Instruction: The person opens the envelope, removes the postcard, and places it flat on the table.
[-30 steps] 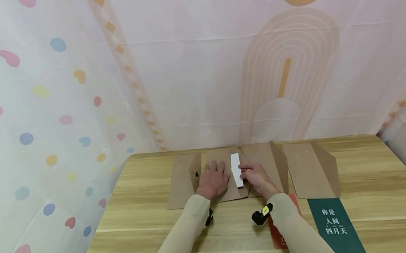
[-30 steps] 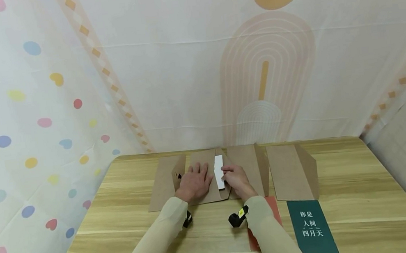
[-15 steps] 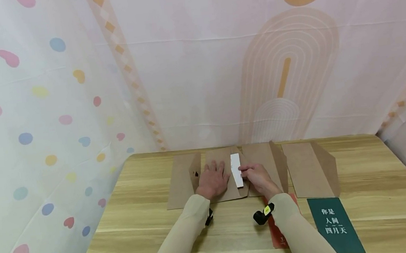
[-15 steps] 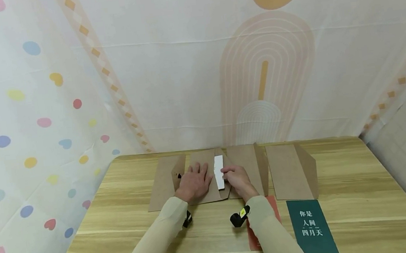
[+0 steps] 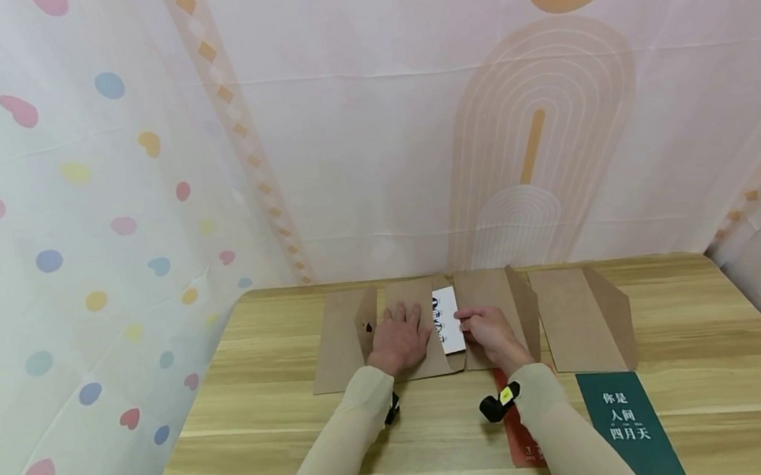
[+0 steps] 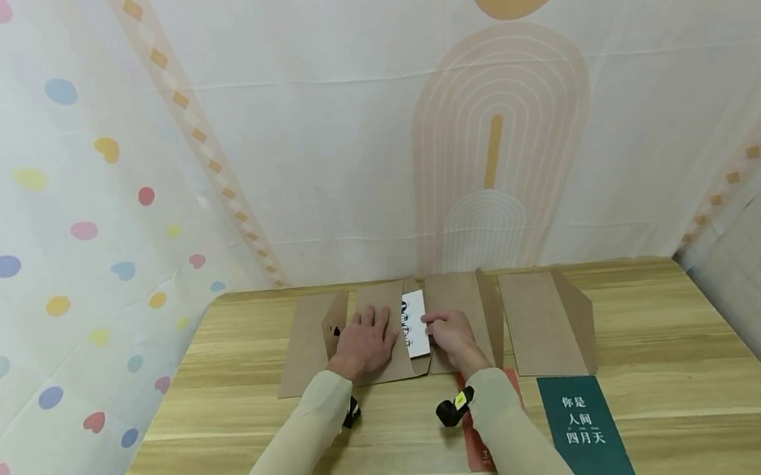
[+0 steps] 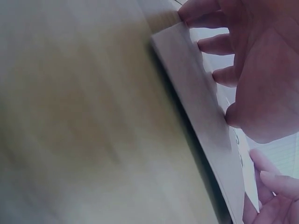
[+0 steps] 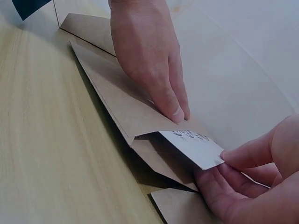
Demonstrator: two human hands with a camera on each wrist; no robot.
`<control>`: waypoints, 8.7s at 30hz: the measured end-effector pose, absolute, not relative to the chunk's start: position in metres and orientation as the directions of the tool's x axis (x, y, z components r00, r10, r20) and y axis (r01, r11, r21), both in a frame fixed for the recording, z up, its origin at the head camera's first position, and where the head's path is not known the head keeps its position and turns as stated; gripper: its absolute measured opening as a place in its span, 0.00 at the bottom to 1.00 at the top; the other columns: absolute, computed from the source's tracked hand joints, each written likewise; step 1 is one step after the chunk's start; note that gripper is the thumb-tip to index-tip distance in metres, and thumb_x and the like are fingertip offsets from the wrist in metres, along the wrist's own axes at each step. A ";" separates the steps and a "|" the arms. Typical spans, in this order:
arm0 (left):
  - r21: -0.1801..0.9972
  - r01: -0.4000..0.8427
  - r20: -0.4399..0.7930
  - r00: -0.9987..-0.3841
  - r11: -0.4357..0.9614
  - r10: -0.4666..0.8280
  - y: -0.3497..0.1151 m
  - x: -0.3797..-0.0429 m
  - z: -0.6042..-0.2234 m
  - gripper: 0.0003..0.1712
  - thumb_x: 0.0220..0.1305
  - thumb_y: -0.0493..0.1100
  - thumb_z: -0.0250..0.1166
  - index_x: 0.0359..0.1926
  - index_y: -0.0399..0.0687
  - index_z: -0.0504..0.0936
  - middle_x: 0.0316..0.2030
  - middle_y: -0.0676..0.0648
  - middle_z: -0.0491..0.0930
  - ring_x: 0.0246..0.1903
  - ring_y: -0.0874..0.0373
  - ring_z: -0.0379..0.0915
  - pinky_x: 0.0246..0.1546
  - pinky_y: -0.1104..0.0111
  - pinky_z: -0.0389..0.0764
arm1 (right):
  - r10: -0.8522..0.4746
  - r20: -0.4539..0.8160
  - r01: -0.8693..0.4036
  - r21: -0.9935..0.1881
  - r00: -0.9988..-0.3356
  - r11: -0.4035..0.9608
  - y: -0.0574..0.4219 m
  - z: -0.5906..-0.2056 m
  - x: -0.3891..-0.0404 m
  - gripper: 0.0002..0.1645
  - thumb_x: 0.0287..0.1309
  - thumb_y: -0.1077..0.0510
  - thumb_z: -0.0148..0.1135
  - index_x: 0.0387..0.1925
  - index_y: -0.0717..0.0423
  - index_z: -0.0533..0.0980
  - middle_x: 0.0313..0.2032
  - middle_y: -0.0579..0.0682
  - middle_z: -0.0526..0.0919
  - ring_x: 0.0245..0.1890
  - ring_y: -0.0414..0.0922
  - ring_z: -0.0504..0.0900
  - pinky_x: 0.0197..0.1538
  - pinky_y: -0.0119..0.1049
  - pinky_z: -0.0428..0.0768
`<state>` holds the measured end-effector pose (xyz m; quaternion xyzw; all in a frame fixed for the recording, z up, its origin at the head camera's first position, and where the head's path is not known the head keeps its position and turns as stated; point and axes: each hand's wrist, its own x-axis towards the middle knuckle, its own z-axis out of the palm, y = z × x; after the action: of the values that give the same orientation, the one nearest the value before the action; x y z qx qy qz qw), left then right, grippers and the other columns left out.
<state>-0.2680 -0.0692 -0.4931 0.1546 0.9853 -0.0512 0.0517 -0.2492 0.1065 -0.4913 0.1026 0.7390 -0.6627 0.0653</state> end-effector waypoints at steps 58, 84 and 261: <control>-0.115 0.318 -0.113 -0.945 0.941 0.306 -0.070 -0.269 -0.493 0.34 0.78 0.60 0.39 0.77 0.50 0.58 0.74 0.39 0.57 0.72 0.40 0.56 0.67 0.56 0.66 | 0.044 -0.207 0.209 -0.975 -0.977 0.069 0.131 -0.494 -0.245 0.25 0.53 0.79 0.55 0.55 0.71 0.74 0.48 0.65 0.82 0.36 0.42 0.80 0.36 0.29 0.78; -0.166 0.364 -0.104 -0.931 0.917 0.350 -0.069 -0.269 -0.490 0.35 0.79 0.59 0.37 0.77 0.48 0.56 0.75 0.38 0.56 0.74 0.44 0.53 0.72 0.56 0.58 | -0.009 -0.136 0.129 -0.955 -0.991 0.266 0.139 -0.490 -0.236 0.21 0.57 0.74 0.58 0.53 0.69 0.78 0.45 0.61 0.79 0.44 0.50 0.76 0.41 0.31 0.75; 0.021 0.264 -0.214 -0.941 0.964 0.262 -0.067 -0.276 -0.485 0.34 0.79 0.58 0.39 0.79 0.54 0.50 0.78 0.42 0.46 0.77 0.42 0.41 0.72 0.50 0.54 | -0.461 -0.109 -0.163 -0.844 -0.881 0.511 0.151 -0.497 -0.124 0.18 0.56 0.62 0.70 0.49 0.51 0.79 0.30 0.45 0.74 0.22 0.36 0.69 0.24 0.27 0.66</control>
<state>-0.2761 -0.0670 -0.4853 0.1333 0.9852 -0.0039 0.1078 -0.1240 0.1506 -0.4967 -0.1824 0.8539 -0.4596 0.1621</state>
